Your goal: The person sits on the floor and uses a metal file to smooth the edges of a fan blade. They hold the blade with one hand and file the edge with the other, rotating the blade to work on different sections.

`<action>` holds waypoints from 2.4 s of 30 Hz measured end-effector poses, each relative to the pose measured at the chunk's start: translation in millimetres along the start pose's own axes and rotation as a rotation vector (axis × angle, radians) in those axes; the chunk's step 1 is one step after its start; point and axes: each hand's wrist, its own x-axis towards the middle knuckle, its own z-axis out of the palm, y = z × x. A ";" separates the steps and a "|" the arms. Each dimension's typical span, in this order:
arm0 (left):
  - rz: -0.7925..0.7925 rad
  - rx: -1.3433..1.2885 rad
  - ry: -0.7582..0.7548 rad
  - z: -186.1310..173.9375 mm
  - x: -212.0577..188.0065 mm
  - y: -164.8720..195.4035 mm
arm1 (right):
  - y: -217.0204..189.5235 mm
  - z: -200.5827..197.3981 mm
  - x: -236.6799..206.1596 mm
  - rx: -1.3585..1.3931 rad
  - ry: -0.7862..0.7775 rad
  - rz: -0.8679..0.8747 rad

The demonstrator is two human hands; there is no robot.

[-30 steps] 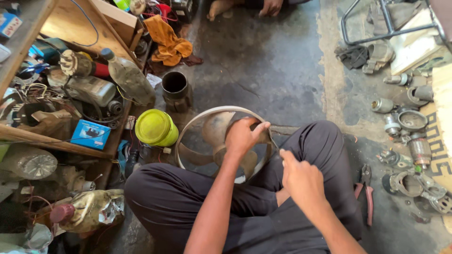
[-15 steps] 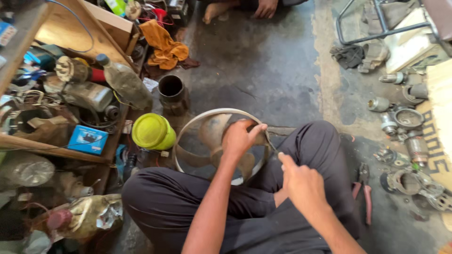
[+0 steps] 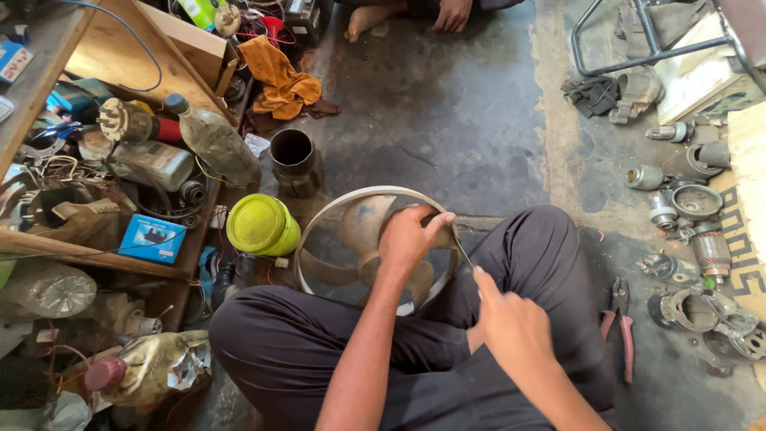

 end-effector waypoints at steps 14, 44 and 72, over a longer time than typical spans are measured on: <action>0.009 -0.007 -0.003 0.8 -1.2 -0.3 | 6.0 -7.5 -9.1 0.082 -0.012 -0.014; 0.017 0.006 0.011 6.3 -1.0 -4.5 | 13.8 -10.1 -8.4 0.061 -0.111 0.041; 0.049 -0.014 0.002 3.8 -2.4 0.4 | 12.2 1.8 -0.3 0.093 -0.039 0.005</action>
